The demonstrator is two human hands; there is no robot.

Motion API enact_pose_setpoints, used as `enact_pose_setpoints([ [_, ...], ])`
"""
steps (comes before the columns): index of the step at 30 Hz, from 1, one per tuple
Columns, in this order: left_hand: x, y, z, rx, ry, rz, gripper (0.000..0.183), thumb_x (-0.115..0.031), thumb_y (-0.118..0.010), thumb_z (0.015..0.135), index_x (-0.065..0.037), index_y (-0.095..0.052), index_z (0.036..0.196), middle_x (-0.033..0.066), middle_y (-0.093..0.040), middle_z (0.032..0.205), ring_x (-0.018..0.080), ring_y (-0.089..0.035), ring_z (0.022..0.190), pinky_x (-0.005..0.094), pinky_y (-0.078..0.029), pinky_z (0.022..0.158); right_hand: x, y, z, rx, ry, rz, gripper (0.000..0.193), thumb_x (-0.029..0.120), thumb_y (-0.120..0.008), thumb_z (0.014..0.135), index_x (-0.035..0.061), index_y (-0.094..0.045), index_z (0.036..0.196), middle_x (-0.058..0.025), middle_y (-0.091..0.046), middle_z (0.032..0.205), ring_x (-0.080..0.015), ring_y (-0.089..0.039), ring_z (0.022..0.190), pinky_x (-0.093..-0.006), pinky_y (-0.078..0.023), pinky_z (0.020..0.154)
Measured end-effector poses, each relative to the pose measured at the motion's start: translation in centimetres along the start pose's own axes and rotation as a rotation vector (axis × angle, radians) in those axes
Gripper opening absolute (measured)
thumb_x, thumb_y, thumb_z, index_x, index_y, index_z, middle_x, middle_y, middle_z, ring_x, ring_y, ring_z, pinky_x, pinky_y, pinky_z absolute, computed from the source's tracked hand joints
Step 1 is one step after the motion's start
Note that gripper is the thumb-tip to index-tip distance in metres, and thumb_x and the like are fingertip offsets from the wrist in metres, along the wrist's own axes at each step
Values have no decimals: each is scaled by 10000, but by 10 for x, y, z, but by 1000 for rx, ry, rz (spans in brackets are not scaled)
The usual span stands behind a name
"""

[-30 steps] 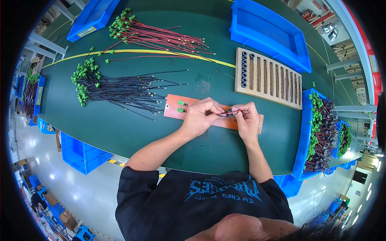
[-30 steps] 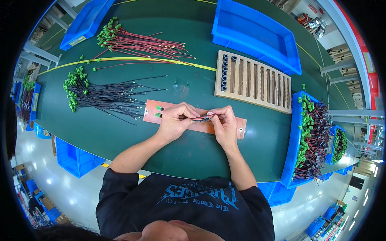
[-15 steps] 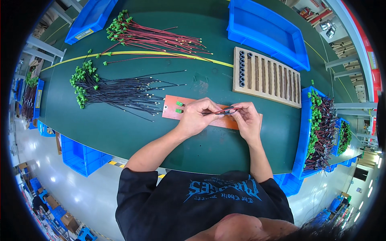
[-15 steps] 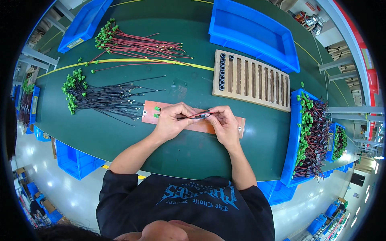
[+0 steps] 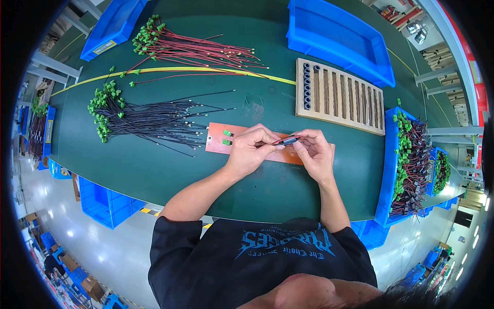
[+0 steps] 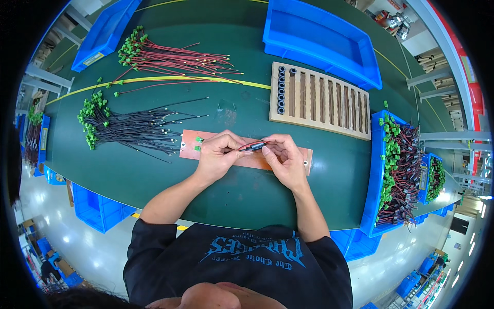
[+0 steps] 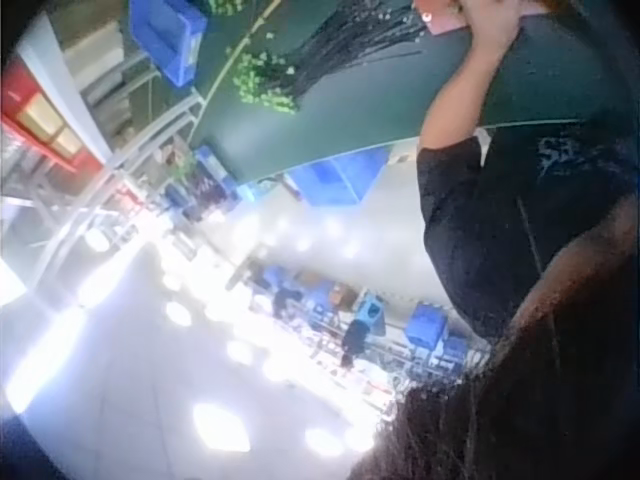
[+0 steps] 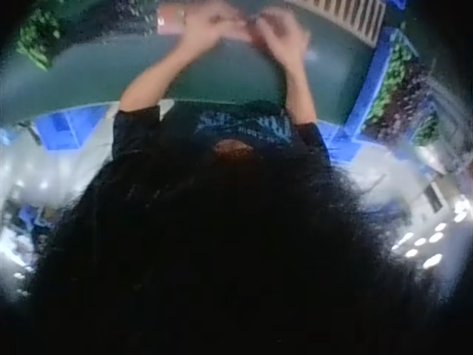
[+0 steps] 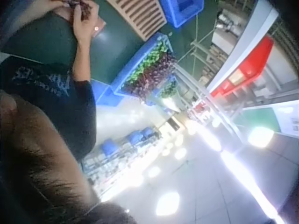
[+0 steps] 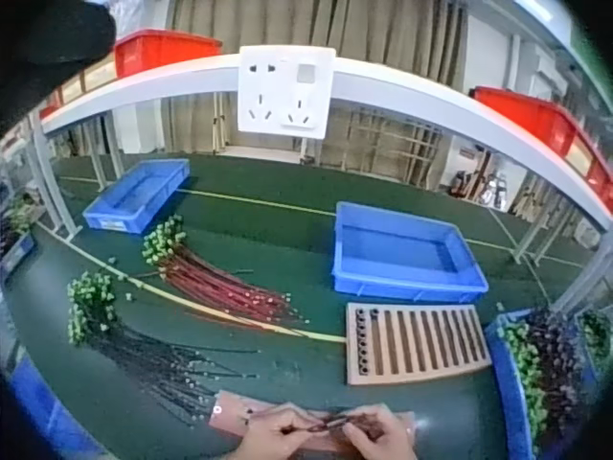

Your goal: The person assembles wire harnesses by hand at a factory workstation. They pick up black and red wires with green connectors, align them on a copper jig, and secure them with a black cylindrical component. The person repeats this process for multiple wires, placing the finished harnesses into a blue bin.

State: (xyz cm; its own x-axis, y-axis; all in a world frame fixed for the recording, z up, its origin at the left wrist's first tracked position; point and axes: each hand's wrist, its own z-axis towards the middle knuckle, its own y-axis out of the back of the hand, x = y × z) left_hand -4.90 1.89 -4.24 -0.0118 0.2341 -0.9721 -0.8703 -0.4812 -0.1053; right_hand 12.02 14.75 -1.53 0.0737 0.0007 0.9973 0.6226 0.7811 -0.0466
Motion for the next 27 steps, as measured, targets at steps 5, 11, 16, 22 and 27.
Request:
enact_pose_setpoints([
  [5, -15, -1, 6, 72, -54, 52, 116, 87, -761, 857, 34, -664, 824, 153, -714, 1016, 177, -715, 978, 293, -607, 806, -3, 0, -2, 30, 20, 10, 265, -53, -627, 990, -13, -528, 1233, -123, -670, 1154, -171, -673, 1076, -298, -547, 957],
  [11, -7, -2, 2, 94, 53, -49, 114, 126, -713, 852, 39, -655, 807, 213, -723, 1155, 209, -724, 1021, 329, -619, 839, 4, -2, -4, 10, -46, -67, 237, -42, -590, 1008, -5, -528, 1234, -116, -687, 1140, -142, -672, 1041, -272, -548, 901],
  [16, -6, -5, 2, 81, -113, 102, 66, 109, -695, 835, 50, -710, 860, 170, -761, 1091, 237, -757, 939, 345, -629, 817, 0, -3, -6, -34, -24, -82, 210, -36, -600, 998, -5, -529, 1193, -109, -689, 1134, -136, -672, 1017, -280, -554, 888],
  [22, -3, -7, 0, 64, -110, 100, 88, 117, -683, 821, 44, -711, 859, 168, -762, 1084, 245, -757, 931, 352, -626, 795, -2, -3, -5, -20, -5, -100, 212, -50, -612, 973, -3, -517, 1156, -114, -689, 1109, -143, -677, 1011, -289, -559, 899],
  [27, -3, -8, -2, 79, -160, 102, 104, 123, -670, 805, 42, -702, 862, 165, -750, 1104, 262, -753, 948, 360, -624, 794, -2, -6, -6, -59, 10, -109, 203, -62, -597, 967, 6, -514, 1140, -106, -690, 1071, -142, -680, 996, -285, -561, 883],
])
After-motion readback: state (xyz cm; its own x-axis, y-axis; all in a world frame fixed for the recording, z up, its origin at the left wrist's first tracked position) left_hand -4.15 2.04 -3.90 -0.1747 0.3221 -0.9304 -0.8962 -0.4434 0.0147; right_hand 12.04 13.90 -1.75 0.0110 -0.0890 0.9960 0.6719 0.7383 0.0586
